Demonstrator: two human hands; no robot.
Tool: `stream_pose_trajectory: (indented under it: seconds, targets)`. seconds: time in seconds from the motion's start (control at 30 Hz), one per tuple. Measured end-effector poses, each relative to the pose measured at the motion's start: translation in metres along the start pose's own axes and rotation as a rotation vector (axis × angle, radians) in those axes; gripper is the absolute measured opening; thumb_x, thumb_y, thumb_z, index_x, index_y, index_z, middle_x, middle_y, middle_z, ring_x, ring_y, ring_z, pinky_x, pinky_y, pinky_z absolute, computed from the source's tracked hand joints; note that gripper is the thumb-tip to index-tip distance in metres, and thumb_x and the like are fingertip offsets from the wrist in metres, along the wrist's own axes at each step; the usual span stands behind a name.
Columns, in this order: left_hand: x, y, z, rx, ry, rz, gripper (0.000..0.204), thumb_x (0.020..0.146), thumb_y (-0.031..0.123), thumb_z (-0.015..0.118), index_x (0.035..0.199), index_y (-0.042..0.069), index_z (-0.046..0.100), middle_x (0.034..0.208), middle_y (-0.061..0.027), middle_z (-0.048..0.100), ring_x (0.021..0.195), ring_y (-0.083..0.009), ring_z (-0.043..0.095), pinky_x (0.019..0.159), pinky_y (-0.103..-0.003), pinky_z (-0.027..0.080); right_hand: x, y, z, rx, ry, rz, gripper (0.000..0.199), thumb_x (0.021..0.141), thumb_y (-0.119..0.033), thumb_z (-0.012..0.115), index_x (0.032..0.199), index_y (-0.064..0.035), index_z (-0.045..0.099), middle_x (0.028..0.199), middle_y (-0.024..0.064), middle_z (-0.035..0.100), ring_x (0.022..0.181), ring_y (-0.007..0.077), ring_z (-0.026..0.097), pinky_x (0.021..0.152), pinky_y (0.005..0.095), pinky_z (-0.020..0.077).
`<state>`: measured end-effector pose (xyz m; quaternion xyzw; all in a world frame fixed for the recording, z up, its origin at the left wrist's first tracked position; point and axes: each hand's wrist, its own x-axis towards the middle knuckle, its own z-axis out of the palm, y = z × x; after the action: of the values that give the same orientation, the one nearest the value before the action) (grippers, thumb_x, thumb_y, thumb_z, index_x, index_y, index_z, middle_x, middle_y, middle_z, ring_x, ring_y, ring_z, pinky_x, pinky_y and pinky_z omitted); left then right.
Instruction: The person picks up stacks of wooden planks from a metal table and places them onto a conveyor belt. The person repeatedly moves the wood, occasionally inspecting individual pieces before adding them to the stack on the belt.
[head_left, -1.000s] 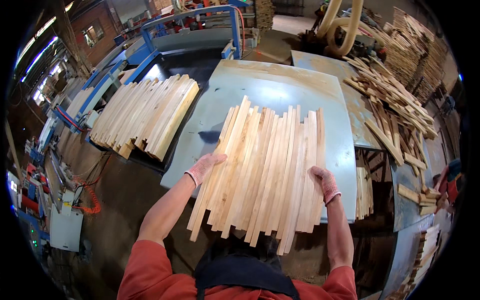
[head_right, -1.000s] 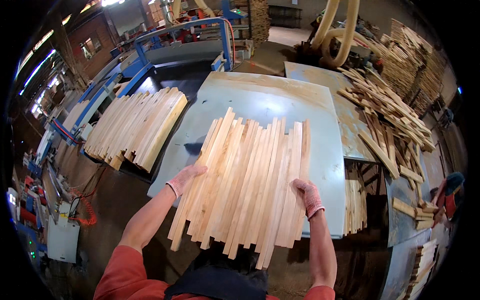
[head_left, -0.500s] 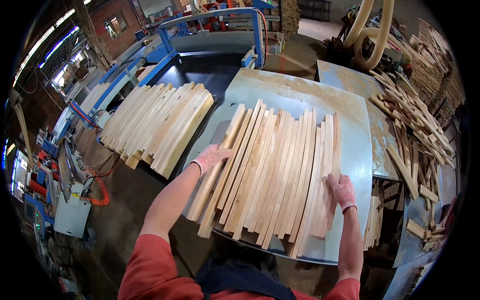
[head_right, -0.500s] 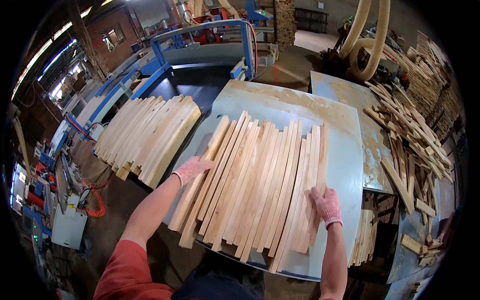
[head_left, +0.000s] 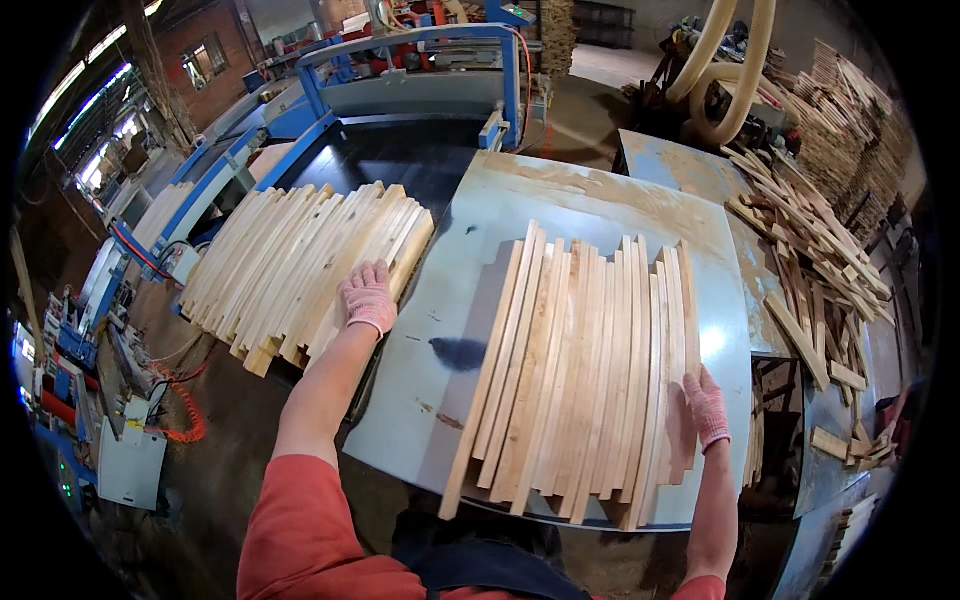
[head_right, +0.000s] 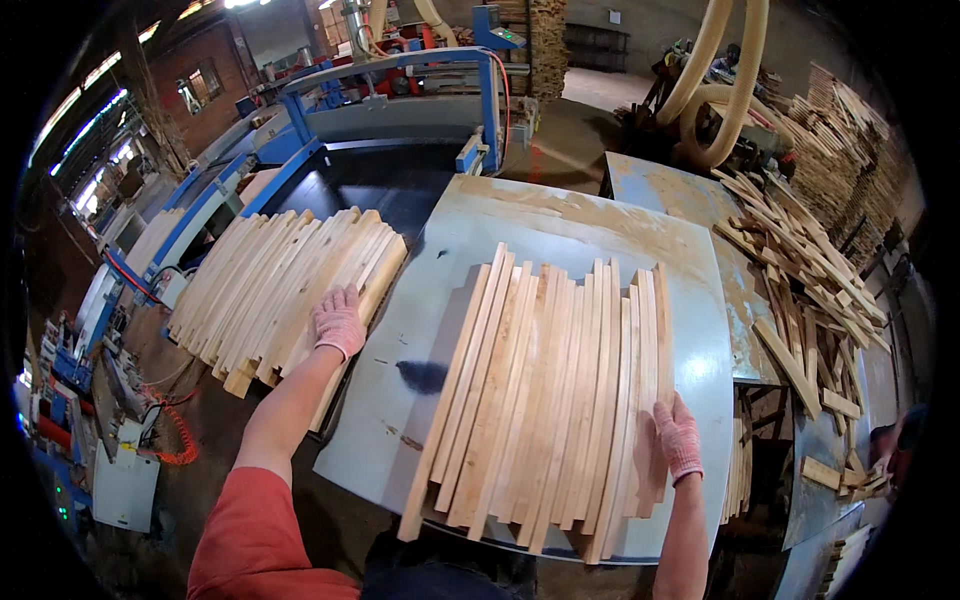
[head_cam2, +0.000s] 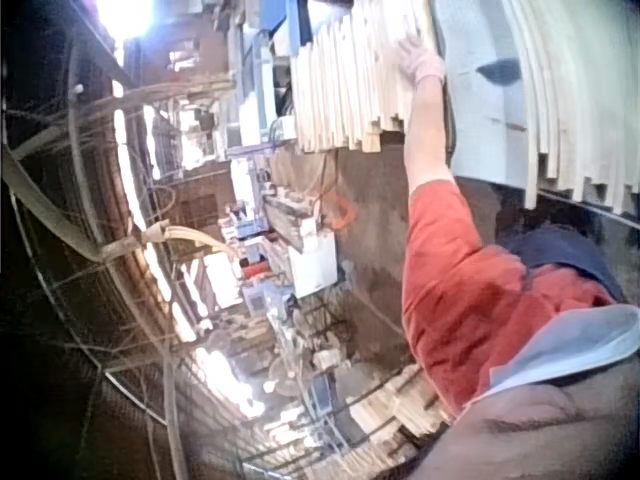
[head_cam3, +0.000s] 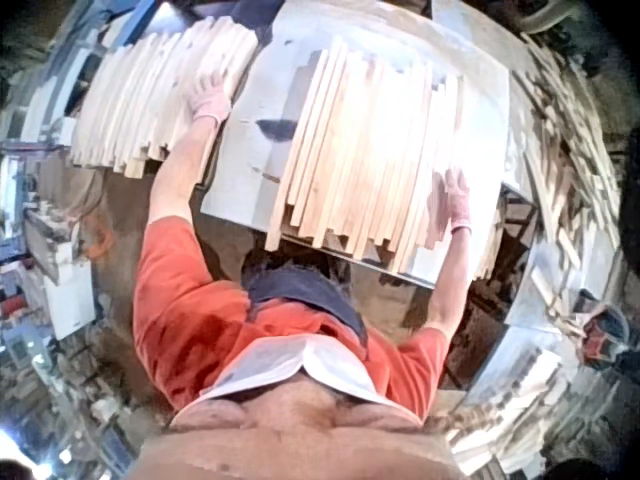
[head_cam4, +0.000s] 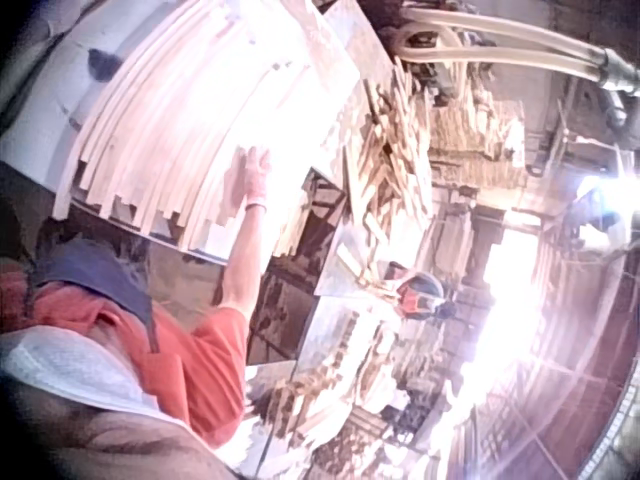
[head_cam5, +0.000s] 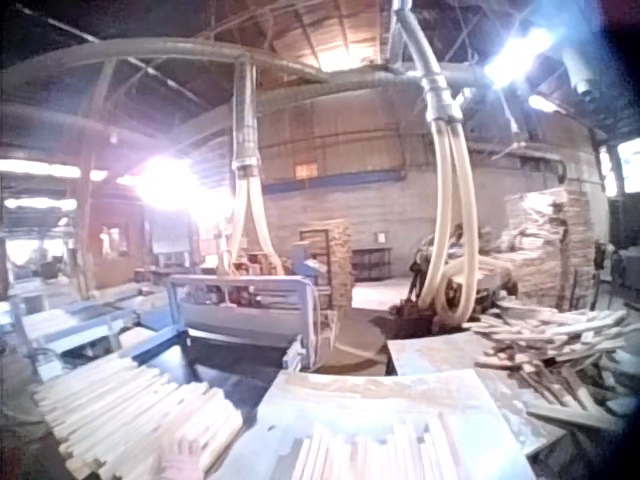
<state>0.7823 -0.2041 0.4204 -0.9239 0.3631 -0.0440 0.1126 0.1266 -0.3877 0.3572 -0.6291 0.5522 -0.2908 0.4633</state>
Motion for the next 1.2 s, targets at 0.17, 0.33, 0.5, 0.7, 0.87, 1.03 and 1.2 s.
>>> stream_pose_trajectory:
  seconds: [0.17, 0.33, 0.5, 0.7, 0.87, 1.03, 1.2]
  targets:
    - [0.008, -0.020, -0.027, -0.169, -0.103, 0.190, 0.099, 0.096, 0.052, 0.062, 0.173, 0.010, 0.014, 0.180, -0.0187, 0.016, 0.166, -0.0381, 0.016, 0.133, -0.053, 0.011, -0.039, -0.016, 0.003, -0.497, 0.465, -0.126, 0.075, 0.104, -0.033, 0.071, 0.164, -0.0002, 0.040, 0.161, 0.0236, 0.051, 0.151, 0.0348, 0.047, 0.124, 0.0413, 0.0383]
    - [0.022, -0.152, -0.009, -0.460, 0.071, 0.288, 0.111, 0.088, 0.057, 0.074, 0.171, 0.007, 0.019, 0.177, -0.0209, 0.022, 0.165, -0.0379, 0.016, 0.135, -0.050, 0.010, -0.122, -0.178, 0.110, -0.172, 0.585, -0.312, 0.064, 0.105, -0.011, 0.066, 0.163, -0.0018, 0.041, 0.165, 0.0219, 0.045, 0.152, 0.0352, 0.046, 0.126, 0.0466, 0.0354]
    - [0.092, -0.356, 0.051, -0.395, 0.229, 0.096, 0.109, 0.087, 0.054, 0.076, 0.169, 0.005, 0.025, 0.175, -0.0215, 0.027, 0.163, -0.0383, 0.021, 0.134, -0.051, 0.015, -0.167, -0.243, 0.278, -0.043, 0.363, -0.385, 0.067, 0.099, 0.005, 0.065, 0.163, -0.0014, 0.043, 0.159, 0.0209, 0.053, 0.146, 0.0317, 0.053, 0.123, 0.0433, 0.0395]
    - [0.146, -0.591, 0.088, -0.189, 0.241, -0.321, 0.109, 0.092, 0.053, 0.072, 0.171, 0.005, 0.015, 0.177, -0.0193, 0.023, 0.164, -0.0369, 0.021, 0.133, -0.051, 0.015, -0.132, -0.188, 0.456, -0.060, 0.018, -0.207, 0.074, 0.094, -0.002, 0.077, 0.161, 0.0005, 0.045, 0.147, 0.0158, 0.061, 0.138, 0.0286, 0.058, 0.117, 0.0362, 0.0447]
    - [0.193, -0.685, 0.073, -0.167, 0.083, -0.531, 0.109, 0.090, 0.054, 0.070, 0.172, 0.008, 0.013, 0.179, -0.0171, 0.019, 0.164, -0.0373, 0.020, 0.133, -0.051, 0.015, -0.129, -0.201, 0.523, -0.650, 0.262, -0.267, 0.078, 0.082, -0.017, 0.083, 0.153, -0.0017, 0.053, 0.141, 0.0258, 0.062, 0.128, 0.0437, 0.059, 0.114, 0.0488, 0.0478]
    - [0.242, -0.751, 0.115, -0.029, 0.363, -0.315, 0.087, 0.087, 0.065, 0.072, 0.159, 0.022, 0.051, 0.156, -0.0220, 0.055, 0.140, -0.0427, 0.055, 0.115, -0.056, 0.045, -0.128, -0.259, 0.554, -0.717, 0.277, -0.354, 0.051, 0.081, -0.027, 0.074, 0.124, -0.0015, 0.065, 0.119, 0.0249, 0.069, 0.117, 0.0466, 0.062, 0.103, 0.0544, 0.0502]
    - [0.263, -0.813, 0.140, -0.158, 0.135, -0.224, 0.079, 0.099, 0.061, 0.059, 0.156, 0.007, 0.054, 0.155, -0.0235, 0.057, 0.142, -0.0397, 0.054, 0.117, -0.050, 0.043, -0.118, -0.238, 0.568, -0.787, 0.274, -0.214, 0.078, 0.088, -0.047, 0.075, 0.147, -0.0014, 0.055, 0.145, 0.0212, 0.060, 0.138, 0.0402, 0.053, 0.118, 0.0492, 0.0410]
